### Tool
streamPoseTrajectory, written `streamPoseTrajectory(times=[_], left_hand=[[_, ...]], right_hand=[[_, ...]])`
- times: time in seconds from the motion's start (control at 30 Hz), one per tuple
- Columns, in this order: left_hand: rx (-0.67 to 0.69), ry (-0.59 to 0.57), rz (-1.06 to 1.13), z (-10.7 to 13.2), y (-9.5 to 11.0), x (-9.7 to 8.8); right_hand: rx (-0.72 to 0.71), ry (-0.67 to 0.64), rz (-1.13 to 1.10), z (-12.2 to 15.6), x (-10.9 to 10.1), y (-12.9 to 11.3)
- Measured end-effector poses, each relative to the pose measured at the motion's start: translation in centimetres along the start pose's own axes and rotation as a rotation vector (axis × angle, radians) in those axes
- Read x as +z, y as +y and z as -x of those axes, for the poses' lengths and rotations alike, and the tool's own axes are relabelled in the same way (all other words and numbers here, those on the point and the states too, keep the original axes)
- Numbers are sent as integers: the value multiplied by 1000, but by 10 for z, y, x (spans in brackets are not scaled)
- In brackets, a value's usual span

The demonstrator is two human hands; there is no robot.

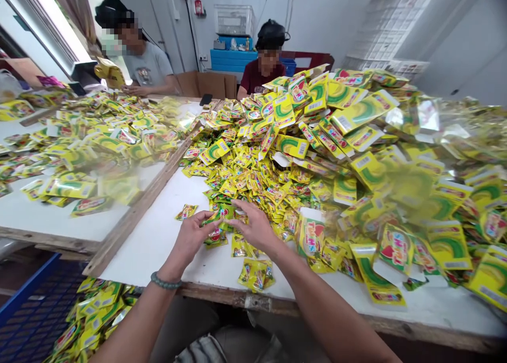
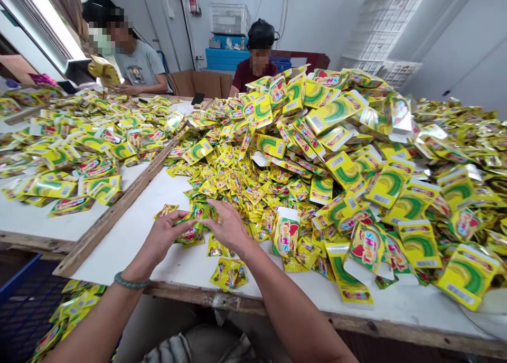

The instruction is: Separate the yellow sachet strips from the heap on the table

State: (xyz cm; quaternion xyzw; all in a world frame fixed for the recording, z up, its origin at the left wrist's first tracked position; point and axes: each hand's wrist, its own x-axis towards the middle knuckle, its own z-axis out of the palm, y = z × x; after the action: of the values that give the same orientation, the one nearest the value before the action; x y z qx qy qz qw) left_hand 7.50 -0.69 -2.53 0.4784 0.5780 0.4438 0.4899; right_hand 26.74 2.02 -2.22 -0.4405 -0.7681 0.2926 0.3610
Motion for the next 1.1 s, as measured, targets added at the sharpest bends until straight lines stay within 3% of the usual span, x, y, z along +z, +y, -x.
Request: streamPoseTrajectory(times=[0.13,0.3,0.53,0.63,0.7,0.8,0.87,0.97,1.03,1.1], left_hand=[[-43,-60,81,4,8,10],[-34,-50,45,-1,9,12],[61,117,-460,-3,-1,-6],[138,296,-592,3,11,-5],[178,313,-509,7,22,3],[55,67,-121,11,33,20],[-57,-20,128,12,34,30],[-155,57,348,15,30,39],[-180,61,430,17,27,38],[-201,-6,471,19,27,35]], right_hand=[[172,-97,-252,-3,2,-1],[268,9,-417,-5,-2,10],[376,109,-505,-9,-20,15],[373,75,-586,-9,-23,10],[366,13,-652,-8,-21,5],[379,-23,-687,-6,-14,1],[363,49,-636,-6,-10,3],[312,186,-577,-9,-10,8],[284,167,-589,-10,-13,10],[254,85,-568,-10,-16,9]])
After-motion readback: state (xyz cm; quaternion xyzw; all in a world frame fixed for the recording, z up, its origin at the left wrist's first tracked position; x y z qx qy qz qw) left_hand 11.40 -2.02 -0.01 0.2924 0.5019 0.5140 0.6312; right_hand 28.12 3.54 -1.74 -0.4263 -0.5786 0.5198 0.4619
